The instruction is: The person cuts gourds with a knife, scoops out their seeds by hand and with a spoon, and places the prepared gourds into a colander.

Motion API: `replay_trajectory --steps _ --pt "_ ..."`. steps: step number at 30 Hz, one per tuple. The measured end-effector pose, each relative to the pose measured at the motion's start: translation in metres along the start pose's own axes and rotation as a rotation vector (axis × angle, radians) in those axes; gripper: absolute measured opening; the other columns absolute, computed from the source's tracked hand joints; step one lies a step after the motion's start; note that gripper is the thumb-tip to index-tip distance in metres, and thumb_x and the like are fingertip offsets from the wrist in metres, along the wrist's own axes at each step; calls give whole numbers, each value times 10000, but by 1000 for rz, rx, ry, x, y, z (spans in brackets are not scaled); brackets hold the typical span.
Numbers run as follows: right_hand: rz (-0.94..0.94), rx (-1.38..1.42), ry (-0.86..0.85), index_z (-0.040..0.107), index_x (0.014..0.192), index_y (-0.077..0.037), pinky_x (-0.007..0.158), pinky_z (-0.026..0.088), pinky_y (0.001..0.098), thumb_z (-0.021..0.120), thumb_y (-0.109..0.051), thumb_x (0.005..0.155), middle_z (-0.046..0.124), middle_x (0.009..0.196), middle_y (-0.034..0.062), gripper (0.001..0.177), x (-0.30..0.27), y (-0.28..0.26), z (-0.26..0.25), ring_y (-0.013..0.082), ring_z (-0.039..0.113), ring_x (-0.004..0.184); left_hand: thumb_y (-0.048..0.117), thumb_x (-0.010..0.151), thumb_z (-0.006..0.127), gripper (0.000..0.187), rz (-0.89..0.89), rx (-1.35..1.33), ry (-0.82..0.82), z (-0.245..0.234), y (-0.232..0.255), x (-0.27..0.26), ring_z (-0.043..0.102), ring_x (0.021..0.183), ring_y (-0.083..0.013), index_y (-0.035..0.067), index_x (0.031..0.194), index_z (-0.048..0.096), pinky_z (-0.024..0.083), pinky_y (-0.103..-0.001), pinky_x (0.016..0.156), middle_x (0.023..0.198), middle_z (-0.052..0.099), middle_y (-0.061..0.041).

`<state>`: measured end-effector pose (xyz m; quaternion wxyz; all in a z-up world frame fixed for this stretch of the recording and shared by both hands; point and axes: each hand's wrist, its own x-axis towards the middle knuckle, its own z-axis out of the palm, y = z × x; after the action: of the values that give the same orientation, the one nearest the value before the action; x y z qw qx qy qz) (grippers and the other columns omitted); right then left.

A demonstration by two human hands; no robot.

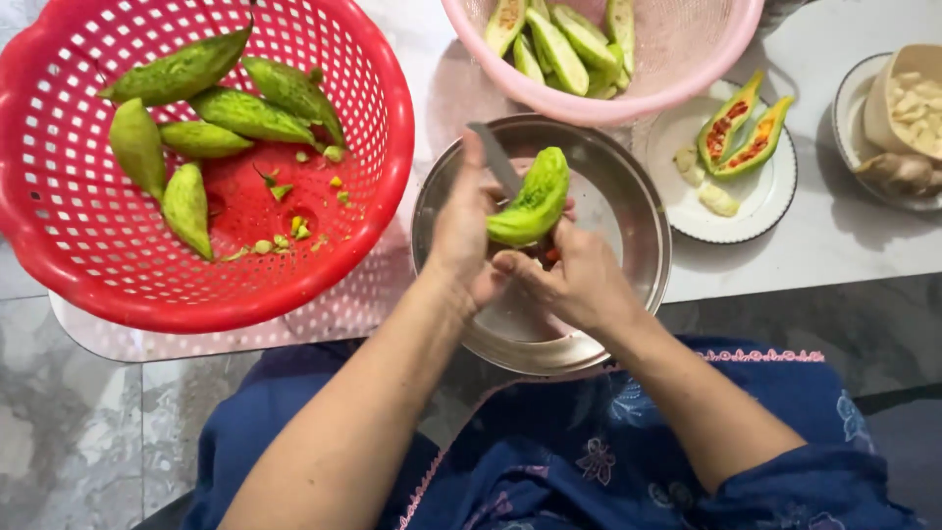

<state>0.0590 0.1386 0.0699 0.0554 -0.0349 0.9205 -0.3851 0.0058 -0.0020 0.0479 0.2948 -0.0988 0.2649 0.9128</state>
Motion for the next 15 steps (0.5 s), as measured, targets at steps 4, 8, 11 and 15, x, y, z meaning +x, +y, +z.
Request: replay_trajectory --steps 4,8,11,15 --pt "104 217 -20 685 1068 -10 619 551 381 654 -376 945 735 740 160 387 -5 15 12 280 727 661 733 828 519 784 37 45 48 4 -18 -1 736 914 -254 30 1163 609 627 -439 705 980 681 -115" --pt "-245 292 110 658 1118 34 723 534 388 484 -288 1129 715 893 187 366 -18 17 36 296 698 849 690 894 595 781 188 92 42 -1 -29 0 747 884 -287 -34 1186 603 628 -391 772 1009 672 -131" --pt "-66 251 30 656 882 37 626 507 394 475 -289 1114 665 726 151 439 -19 24 43 252 654 661 716 875 580 804 244 173 92 -3 -32 -1 737 845 -260 -25 1187 595 636 -387 740 994 674 -131" --pt "3 438 -33 586 762 -6 550 443 329 435 -375 1118 599 635 50 535 -19 25 45 163 568 589 764 866 514 869 319 256 101 -3 -32 -4 716 839 -220 -5 1263 583 605 -359 712 996 682 -136"
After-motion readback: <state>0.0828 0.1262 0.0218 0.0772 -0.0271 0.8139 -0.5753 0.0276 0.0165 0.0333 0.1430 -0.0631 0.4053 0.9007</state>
